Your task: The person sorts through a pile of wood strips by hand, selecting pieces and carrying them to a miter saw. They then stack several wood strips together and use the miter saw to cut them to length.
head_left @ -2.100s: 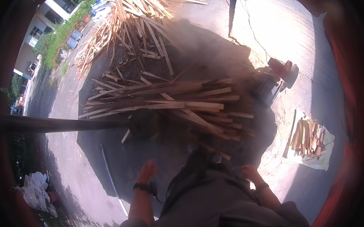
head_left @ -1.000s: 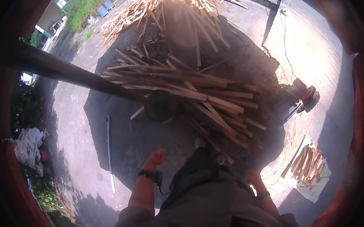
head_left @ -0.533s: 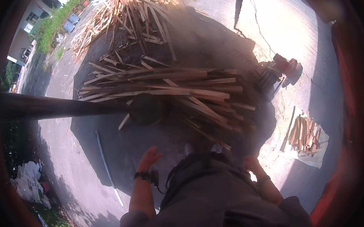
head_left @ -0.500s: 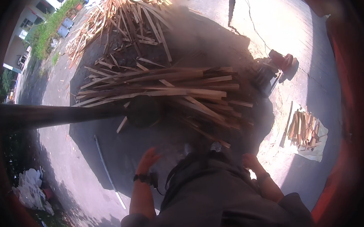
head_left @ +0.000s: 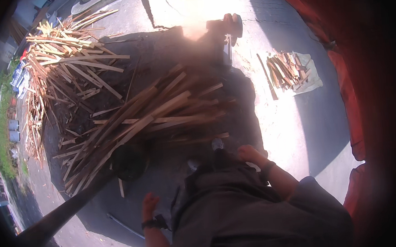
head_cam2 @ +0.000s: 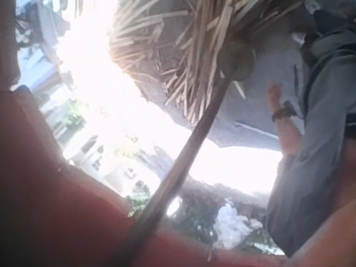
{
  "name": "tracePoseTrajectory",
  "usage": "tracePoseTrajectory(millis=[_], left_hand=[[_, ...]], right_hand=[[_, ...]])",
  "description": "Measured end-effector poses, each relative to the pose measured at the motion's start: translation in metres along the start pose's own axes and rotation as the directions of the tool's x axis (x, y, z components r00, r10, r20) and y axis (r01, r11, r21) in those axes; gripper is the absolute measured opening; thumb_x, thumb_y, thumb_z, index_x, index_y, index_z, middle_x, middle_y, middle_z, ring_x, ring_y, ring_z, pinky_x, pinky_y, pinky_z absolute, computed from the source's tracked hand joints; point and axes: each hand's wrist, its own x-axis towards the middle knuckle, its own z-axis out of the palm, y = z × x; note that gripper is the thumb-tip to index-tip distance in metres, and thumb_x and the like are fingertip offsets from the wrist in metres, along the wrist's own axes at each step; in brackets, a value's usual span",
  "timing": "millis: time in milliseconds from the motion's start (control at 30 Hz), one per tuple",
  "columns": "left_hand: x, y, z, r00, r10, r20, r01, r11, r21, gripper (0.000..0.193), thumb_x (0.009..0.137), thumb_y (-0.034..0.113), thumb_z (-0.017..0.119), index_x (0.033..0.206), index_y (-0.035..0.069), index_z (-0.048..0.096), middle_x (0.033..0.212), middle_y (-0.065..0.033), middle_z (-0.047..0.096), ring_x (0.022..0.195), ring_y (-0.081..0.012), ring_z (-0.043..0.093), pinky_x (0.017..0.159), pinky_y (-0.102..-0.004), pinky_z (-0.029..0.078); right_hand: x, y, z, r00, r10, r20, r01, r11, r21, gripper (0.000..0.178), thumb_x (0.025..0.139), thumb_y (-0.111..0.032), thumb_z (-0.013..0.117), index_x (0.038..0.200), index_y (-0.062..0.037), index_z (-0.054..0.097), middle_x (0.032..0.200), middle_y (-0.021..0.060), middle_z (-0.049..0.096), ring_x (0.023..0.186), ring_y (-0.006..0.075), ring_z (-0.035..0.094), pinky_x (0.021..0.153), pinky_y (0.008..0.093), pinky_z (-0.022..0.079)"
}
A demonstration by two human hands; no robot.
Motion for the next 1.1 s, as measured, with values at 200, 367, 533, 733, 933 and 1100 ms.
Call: tracePoseTrajectory(millis=[200,367,533,733,933,1100], left_hand=[[0.052,0.025,-0.028,0.959,0.284,-0.022,-0.284,0.959,-0.011,0.048,0.07,0.02,0.074,0.108,0.001,0.053,0.085,-0.0079,0.061,0.075,-0.0143,0.058,0.064,-0.0293,0.049],[0.071,0.08,-0.019,0.929,0.369,0.033,-0.371,0.928,0.042,0.046,0.071,0.015,0.073,0.109,0.003,0.051,0.08,-0.0061,0.06,0.07,-0.0153,0.058,0.062,-0.0298,0.048],[0.084,0.091,0.002,0.917,0.378,0.126,-0.395,0.902,0.172,0.046,0.07,0.016,0.073,0.109,0.004,0.051,0.081,-0.0088,0.06,0.07,-0.0147,0.057,0.06,-0.0302,0.048],[0.07,0.096,0.028,0.73,0.68,0.067,-0.638,0.643,0.424,0.046,0.072,0.021,0.071,0.109,0.003,0.051,0.087,-0.0128,0.059,0.073,-0.0232,0.059,0.065,-0.0348,0.049],[0.032,0.148,0.064,0.893,0.449,0.003,-0.434,0.861,0.263,0.043,0.074,0.021,0.07,0.109,0.002,0.053,0.09,-0.0139,0.06,0.079,-0.0231,0.06,0.069,-0.0335,0.049],[0.002,0.185,0.097,0.926,0.374,0.054,-0.378,0.909,0.176,0.045,0.073,0.022,0.07,0.11,0.003,0.053,0.09,-0.013,0.061,0.079,-0.0218,0.061,0.069,-0.0333,0.049]], right_hand=[[-0.03,0.004,0.016,0.972,0.209,-0.107,-0.156,0.915,0.371,0.022,0.072,-0.012,0.055,0.089,-0.0014,0.062,0.071,0.0123,0.062,0.06,0.0184,0.061,0.054,0.0321,0.049],[-0.06,0.0,0.002,0.941,0.334,-0.061,-0.292,0.888,0.355,0.019,0.072,-0.022,0.057,0.079,-0.0057,0.065,0.08,0.0151,0.064,0.079,0.0325,0.061,0.072,0.0393,0.048],[-0.079,0.02,0.002,0.93,0.332,-0.156,-0.253,0.889,0.383,0.028,0.072,-0.015,0.054,0.096,-0.0035,0.063,0.082,0.0149,0.065,0.071,0.0247,0.063,0.064,0.0335,0.05],[-0.078,0.059,-0.016,0.935,0.353,-0.04,-0.309,0.862,0.401,0.032,0.072,-0.015,0.056,0.102,-0.0061,0.063,0.083,0.0133,0.065,0.071,0.0231,0.063,0.066,0.0327,0.051],[-0.069,0.108,-0.053,0.839,0.502,0.209,-0.499,0.561,0.661,0.03,0.077,-0.01,0.058,0.105,0.0004,0.059,0.075,0.0084,0.061,0.055,0.0139,0.057,0.047,0.026,0.046],[-0.064,0.189,-0.075,0.885,0.409,0.223,-0.41,0.454,0.791,0.025,0.08,-0.004,0.054,0.105,-0.001,0.053,0.072,0.0092,0.059,0.052,0.0144,0.054,0.043,0.0249,0.042]])
